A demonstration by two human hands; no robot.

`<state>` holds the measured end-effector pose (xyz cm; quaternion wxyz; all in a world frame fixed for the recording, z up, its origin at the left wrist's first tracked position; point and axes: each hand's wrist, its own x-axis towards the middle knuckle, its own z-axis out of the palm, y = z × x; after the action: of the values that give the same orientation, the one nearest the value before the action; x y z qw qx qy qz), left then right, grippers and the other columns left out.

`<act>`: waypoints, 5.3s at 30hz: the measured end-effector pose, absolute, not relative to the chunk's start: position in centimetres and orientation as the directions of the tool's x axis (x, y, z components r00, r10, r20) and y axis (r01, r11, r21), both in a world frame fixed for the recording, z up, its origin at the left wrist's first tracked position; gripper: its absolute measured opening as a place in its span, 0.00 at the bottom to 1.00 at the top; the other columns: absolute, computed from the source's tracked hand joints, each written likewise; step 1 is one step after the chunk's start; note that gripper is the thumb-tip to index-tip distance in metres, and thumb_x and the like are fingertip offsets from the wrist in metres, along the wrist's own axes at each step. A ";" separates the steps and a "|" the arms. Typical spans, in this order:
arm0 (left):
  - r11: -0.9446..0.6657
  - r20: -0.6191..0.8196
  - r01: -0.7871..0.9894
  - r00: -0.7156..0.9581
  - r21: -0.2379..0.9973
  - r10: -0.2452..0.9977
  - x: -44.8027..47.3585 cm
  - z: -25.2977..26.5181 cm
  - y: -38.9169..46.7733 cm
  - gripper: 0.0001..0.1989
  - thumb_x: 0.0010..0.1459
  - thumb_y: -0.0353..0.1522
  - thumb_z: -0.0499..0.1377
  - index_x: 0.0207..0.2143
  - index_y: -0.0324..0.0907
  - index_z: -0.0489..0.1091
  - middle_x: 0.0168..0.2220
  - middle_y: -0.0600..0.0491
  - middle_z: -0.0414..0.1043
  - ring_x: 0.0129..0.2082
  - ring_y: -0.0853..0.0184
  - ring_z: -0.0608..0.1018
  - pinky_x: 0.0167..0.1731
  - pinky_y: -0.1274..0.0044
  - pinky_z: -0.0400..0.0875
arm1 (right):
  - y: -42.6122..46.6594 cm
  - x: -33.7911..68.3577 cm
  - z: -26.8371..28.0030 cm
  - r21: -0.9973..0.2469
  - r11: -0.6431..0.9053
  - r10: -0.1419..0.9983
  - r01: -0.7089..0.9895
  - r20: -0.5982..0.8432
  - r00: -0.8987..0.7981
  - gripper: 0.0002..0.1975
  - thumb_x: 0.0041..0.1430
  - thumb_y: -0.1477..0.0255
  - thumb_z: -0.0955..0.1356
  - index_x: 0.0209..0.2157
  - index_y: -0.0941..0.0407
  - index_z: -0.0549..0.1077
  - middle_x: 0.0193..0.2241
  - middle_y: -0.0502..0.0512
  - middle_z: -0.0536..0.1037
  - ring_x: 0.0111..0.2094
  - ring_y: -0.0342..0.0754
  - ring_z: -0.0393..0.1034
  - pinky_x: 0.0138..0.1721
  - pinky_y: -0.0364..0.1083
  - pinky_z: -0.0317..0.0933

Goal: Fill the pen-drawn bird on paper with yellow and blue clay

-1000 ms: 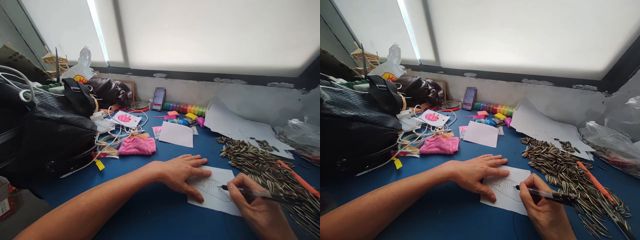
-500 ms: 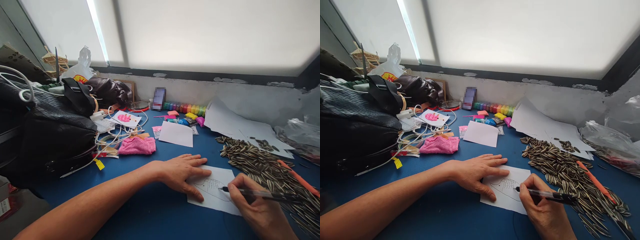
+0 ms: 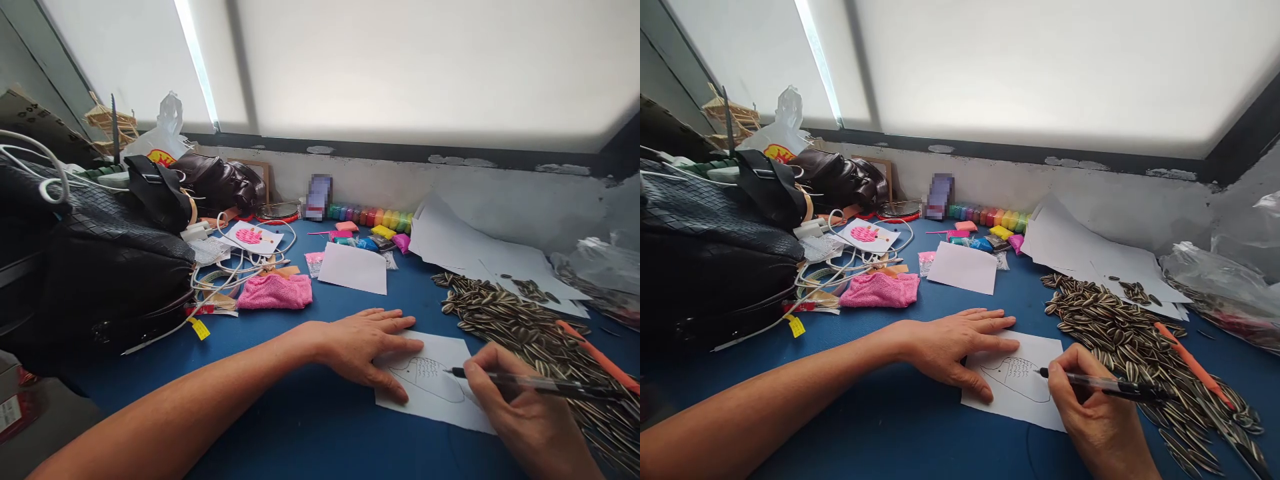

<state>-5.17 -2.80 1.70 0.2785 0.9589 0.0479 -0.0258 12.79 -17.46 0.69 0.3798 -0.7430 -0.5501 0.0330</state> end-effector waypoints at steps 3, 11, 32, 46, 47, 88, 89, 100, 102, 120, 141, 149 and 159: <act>-0.842 -0.075 0.106 0.994 0.529 0.077 -5.2 1.7 -2.8 0.39 0.59 0.49 0.57 0.66 0.41 0.51 0.70 0.43 0.36 0.70 0.59 0.38 0.66 0.65 0.35 | -17.5 12.6 0.7 -0.603 -0.101 0.848 0.791 0.364 0.386 0.15 0.58 0.62 0.61 0.19 0.51 0.63 0.16 0.46 0.62 0.18 0.43 0.57 0.20 0.44 0.52; -0.847 -0.075 0.096 0.995 0.523 0.067 -5.2 1.7 -2.8 0.39 0.59 0.49 0.57 0.66 0.41 0.50 0.70 0.44 0.36 0.70 0.58 0.38 0.66 0.64 0.36 | -17.6 12.4 0.9 -0.614 -0.122 0.858 0.780 0.329 0.394 0.15 0.58 0.61 0.62 0.20 0.51 0.63 0.15 0.45 0.61 0.16 0.42 0.54 0.17 0.44 0.47; -0.835 -0.061 0.095 0.995 0.542 0.073 -5.2 1.8 -2.7 0.39 0.58 0.49 0.57 0.66 0.41 0.52 0.70 0.42 0.37 0.70 0.58 0.39 0.66 0.66 0.35 | -17.6 13.0 0.6 -0.612 -0.146 0.829 0.777 0.353 0.434 0.15 0.58 0.62 0.61 0.20 0.51 0.63 0.16 0.45 0.61 0.17 0.43 0.54 0.18 0.43 0.49; -0.837 -0.062 0.096 0.995 0.538 0.074 -5.2 1.7 -2.8 0.39 0.58 0.48 0.58 0.66 0.41 0.52 0.70 0.42 0.37 0.70 0.58 0.39 0.66 0.65 0.35 | -17.5 12.8 0.6 -0.593 -0.153 0.847 0.791 0.334 0.414 0.15 0.58 0.60 0.61 0.21 0.51 0.64 0.17 0.46 0.63 0.18 0.44 0.57 0.20 0.44 0.50; -0.836 -0.063 0.097 0.995 0.539 0.075 -5.2 1.7 -2.8 0.39 0.58 0.48 0.58 0.66 0.40 0.52 0.70 0.42 0.37 0.70 0.58 0.39 0.66 0.66 0.35 | -17.5 12.8 0.6 -0.593 -0.157 0.848 0.790 0.329 0.416 0.15 0.59 0.60 0.61 0.21 0.51 0.64 0.17 0.46 0.63 0.18 0.44 0.57 0.20 0.44 0.50; -0.850 -0.076 0.131 0.991 0.511 0.107 -5.4 1.6 -2.2 0.41 0.58 0.50 0.57 0.66 0.40 0.51 0.70 0.41 0.35 0.70 0.57 0.39 0.66 0.66 0.39 | -17.2 13.8 0.4 -0.595 -0.118 0.876 0.795 0.314 0.365 0.16 0.60 0.57 0.61 0.23 0.51 0.66 0.16 0.45 0.64 0.17 0.43 0.57 0.19 0.44 0.51; -0.850 -0.079 0.133 0.991 0.510 0.108 -5.4 1.7 -2.2 0.41 0.58 0.50 0.57 0.66 0.40 0.51 0.70 0.41 0.35 0.70 0.57 0.39 0.66 0.66 0.39 | -17.2 14.0 0.4 -0.590 -0.108 0.886 0.800 0.309 0.347 0.16 0.60 0.57 0.62 0.23 0.51 0.66 0.16 0.45 0.64 0.16 0.43 0.57 0.18 0.44 0.51; -0.850 -0.090 0.139 0.990 0.509 0.109 -5.4 1.8 -2.3 0.40 0.58 0.50 0.57 0.67 0.40 0.50 0.70 0.42 0.35 0.70 0.57 0.39 0.66 0.67 0.38 | -17.4 13.2 0.4 -0.612 -0.147 0.865 0.777 0.302 0.401 0.15 0.60 0.57 0.62 0.24 0.51 0.66 0.17 0.45 0.63 0.17 0.44 0.55 0.19 0.45 0.49; -0.850 -0.089 0.140 0.990 0.508 0.110 -5.4 1.8 -2.3 0.40 0.58 0.50 0.57 0.67 0.40 0.50 0.70 0.41 0.36 0.70 0.57 0.39 0.66 0.67 0.38 | -17.4 13.1 0.5 -0.619 -0.134 0.863 0.774 0.311 0.398 0.15 0.60 0.58 0.62 0.24 0.51 0.66 0.16 0.45 0.63 0.17 0.44 0.55 0.19 0.45 0.49; -0.853 -0.087 0.138 0.990 0.504 0.108 -5.4 1.8 -2.3 0.40 0.59 0.48 0.57 0.67 0.40 0.50 0.70 0.42 0.35 0.70 0.57 0.39 0.66 0.65 0.39 | -17.2 13.8 0.6 -0.582 -0.072 0.892 0.810 0.326 0.314 0.15 0.58 0.59 0.63 0.22 0.51 0.67 0.16 0.46 0.64 0.16 0.44 0.59 0.17 0.43 0.53; -0.850 -0.081 0.135 0.991 0.509 0.109 -5.4 1.8 -2.3 0.41 0.58 0.49 0.58 0.66 0.40 0.51 0.70 0.41 0.35 0.69 0.57 0.39 0.66 0.66 0.39 | -17.5 12.6 0.9 -0.642 -0.119 0.858 0.758 0.318 0.404 0.15 0.59 0.60 0.62 0.22 0.51 0.66 0.17 0.46 0.63 0.19 0.44 0.57 0.20 0.44 0.51; -0.853 -0.077 0.134 0.991 0.505 0.110 -5.4 1.8 -2.3 0.41 0.57 0.49 0.59 0.66 0.40 0.51 0.69 0.40 0.36 0.69 0.57 0.39 0.66 0.67 0.39 | -17.3 13.5 0.6 -0.597 -0.115 0.859 0.794 0.342 0.382 0.15 0.59 0.59 0.61 0.22 0.51 0.65 0.17 0.46 0.65 0.19 0.44 0.59 0.20 0.44 0.53; -0.849 -0.086 0.140 0.990 0.509 0.112 -5.4 1.8 -2.3 0.41 0.57 0.48 0.59 0.66 0.40 0.51 0.69 0.40 0.36 0.70 0.57 0.39 0.66 0.67 0.38 | -17.4 13.2 0.5 -0.602 -0.149 0.861 0.785 0.311 0.402 0.16 0.60 0.59 0.61 0.23 0.51 0.65 0.18 0.46 0.64 0.19 0.44 0.58 0.20 0.44 0.51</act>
<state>-5.37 -2.32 1.84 0.2664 0.9613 0.0656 -0.0264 13.22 -17.44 0.47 0.3597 -0.7560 -0.5443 0.0534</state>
